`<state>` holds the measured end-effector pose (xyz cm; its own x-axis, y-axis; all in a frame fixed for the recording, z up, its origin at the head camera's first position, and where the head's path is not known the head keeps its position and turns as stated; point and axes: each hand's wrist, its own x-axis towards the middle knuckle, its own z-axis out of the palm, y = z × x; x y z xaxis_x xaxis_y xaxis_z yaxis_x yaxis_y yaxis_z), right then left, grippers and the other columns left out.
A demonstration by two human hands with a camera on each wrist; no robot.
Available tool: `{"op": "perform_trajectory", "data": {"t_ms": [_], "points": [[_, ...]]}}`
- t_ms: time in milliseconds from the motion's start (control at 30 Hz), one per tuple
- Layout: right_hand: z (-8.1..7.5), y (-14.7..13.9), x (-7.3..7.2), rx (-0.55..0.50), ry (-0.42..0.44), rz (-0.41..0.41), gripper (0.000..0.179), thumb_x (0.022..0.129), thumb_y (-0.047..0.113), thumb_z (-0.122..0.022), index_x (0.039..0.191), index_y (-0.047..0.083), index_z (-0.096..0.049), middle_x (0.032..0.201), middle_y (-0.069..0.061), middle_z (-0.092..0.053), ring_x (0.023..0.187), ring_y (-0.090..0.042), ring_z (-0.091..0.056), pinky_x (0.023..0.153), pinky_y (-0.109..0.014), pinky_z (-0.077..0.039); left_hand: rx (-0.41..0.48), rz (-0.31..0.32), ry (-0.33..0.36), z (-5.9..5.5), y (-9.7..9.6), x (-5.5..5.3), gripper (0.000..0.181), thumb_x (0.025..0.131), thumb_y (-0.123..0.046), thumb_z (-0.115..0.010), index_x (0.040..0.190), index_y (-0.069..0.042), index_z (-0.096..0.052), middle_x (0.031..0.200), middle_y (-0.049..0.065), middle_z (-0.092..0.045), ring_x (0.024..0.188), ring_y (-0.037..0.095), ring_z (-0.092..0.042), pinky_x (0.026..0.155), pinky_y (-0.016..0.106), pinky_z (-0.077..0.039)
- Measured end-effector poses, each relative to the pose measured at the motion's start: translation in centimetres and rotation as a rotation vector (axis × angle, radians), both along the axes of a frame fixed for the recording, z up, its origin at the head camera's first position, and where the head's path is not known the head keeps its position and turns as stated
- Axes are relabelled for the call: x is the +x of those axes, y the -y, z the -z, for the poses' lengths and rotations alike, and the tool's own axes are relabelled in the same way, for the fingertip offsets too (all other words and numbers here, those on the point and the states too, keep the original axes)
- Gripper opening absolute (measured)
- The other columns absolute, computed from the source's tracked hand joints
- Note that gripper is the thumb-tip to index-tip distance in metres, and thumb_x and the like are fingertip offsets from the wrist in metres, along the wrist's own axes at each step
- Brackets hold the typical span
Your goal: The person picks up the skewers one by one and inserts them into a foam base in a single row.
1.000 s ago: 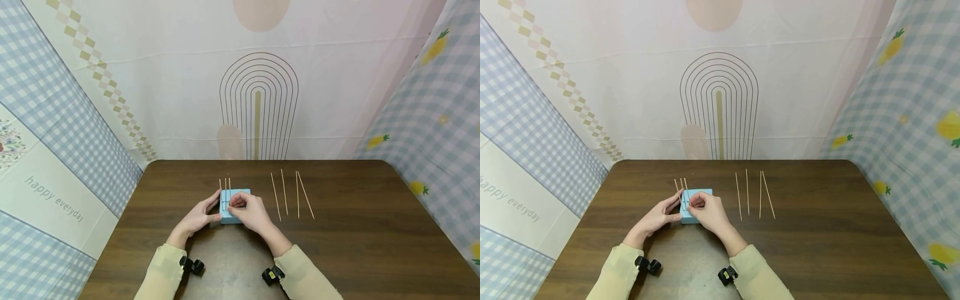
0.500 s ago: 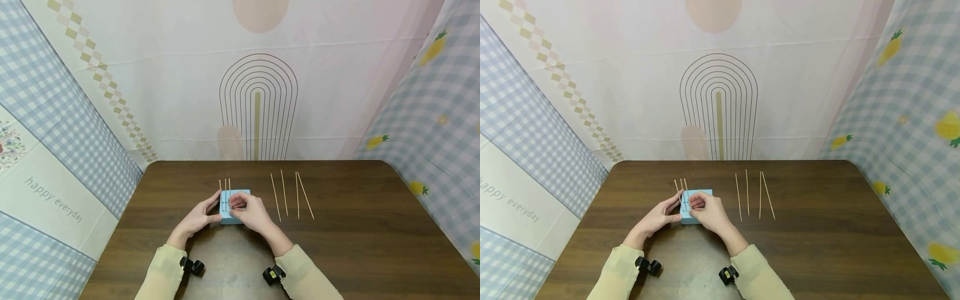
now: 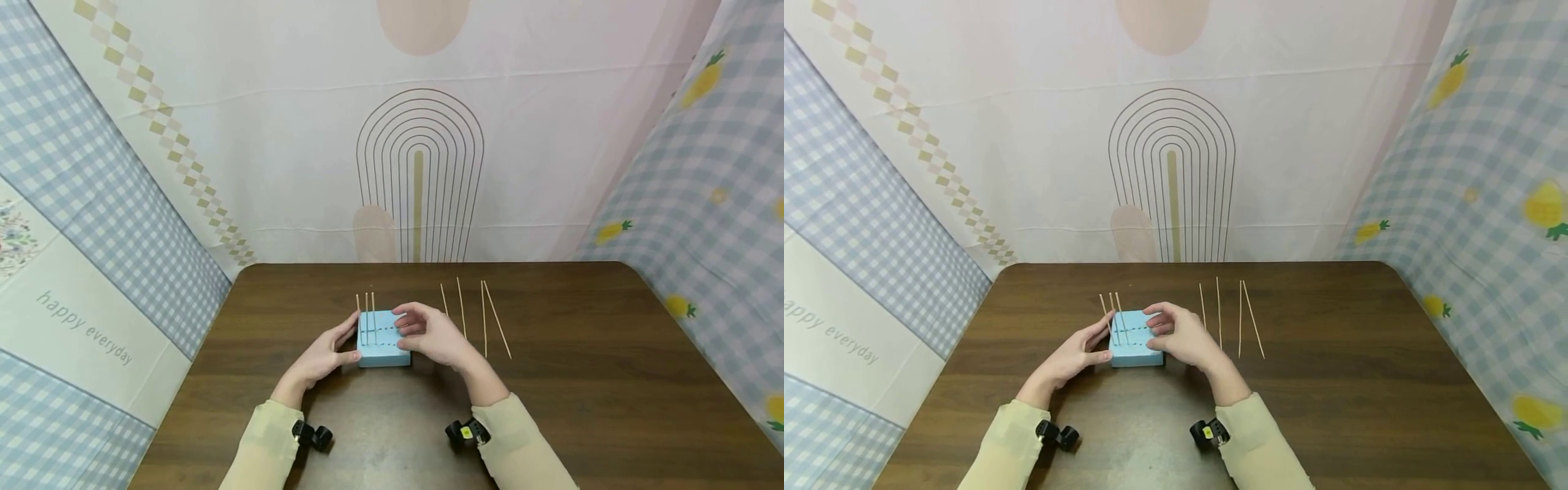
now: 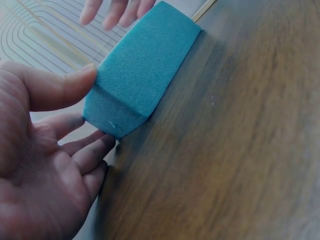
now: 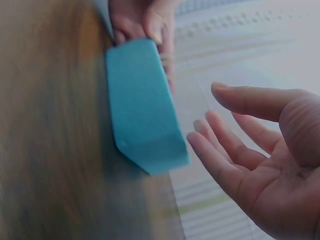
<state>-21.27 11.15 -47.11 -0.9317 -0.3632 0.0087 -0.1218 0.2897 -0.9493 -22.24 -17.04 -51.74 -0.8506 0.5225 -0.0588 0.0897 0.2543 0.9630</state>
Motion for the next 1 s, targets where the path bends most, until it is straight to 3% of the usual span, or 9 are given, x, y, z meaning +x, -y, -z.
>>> {"op": "perform_trajectory", "data": {"t_ms": [233,433,667,1000], "points": [[-0.4,-2.4,-0.6,-0.025,-0.008,0.032,0.049,0.092,-0.001,-0.082,0.138,0.000,-0.066,0.129,-0.022,-0.071,0.117,-0.036,-0.070,0.097,-0.046,-0.057,-0.005,0.004,-0.018,0.0,0.1,0.1,0.089,0.102,-0.003,-0.070,0.172,-0.006,-0.015,0.177,0.016,-0.016,0.162,0.033,-0.017,0.120,0.055,-0.031],[-0.6,-3.3,-0.7,-0.026,-0.014,0.055,0.046,0.092,0.001,-0.082,0.136,0.005,-0.068,0.131,-0.025,-0.069,0.117,-0.033,-0.071,0.097,-0.043,-0.058,-0.009,0.001,-0.014,0.1,-0.1,0.1,0.089,0.102,-0.003,-0.070,0.172,-0.007,-0.015,0.176,0.016,-0.016,0.162,0.032,-0.017,0.121,0.055,-0.031],[-0.4,-3.8,-0.5,-0.021,0.014,0.073,0.043,0.094,0.006,-0.081,0.136,0.008,-0.069,0.132,-0.023,-0.069,0.115,-0.028,-0.071,0.096,-0.044,-0.057,-0.007,0.005,-0.018,0.1,-0.1,0.2,0.089,0.102,-0.002,-0.070,0.172,-0.006,-0.015,0.176,0.016,-0.017,0.162,0.033,-0.018,0.119,0.055,-0.034],[0.6,-6.4,0.3,0.055,0.019,0.078,0.044,0.096,0.012,-0.081,0.137,0.003,-0.067,0.130,-0.019,-0.070,0.116,-0.029,-0.070,0.098,-0.047,-0.056,-0.002,-0.006,-0.007,0.1,0.0,0.2,0.089,0.101,-0.002,-0.071,0.172,-0.008,-0.017,0.176,0.017,-0.018,0.162,0.034,-0.018,0.121,0.056,-0.032]]}}
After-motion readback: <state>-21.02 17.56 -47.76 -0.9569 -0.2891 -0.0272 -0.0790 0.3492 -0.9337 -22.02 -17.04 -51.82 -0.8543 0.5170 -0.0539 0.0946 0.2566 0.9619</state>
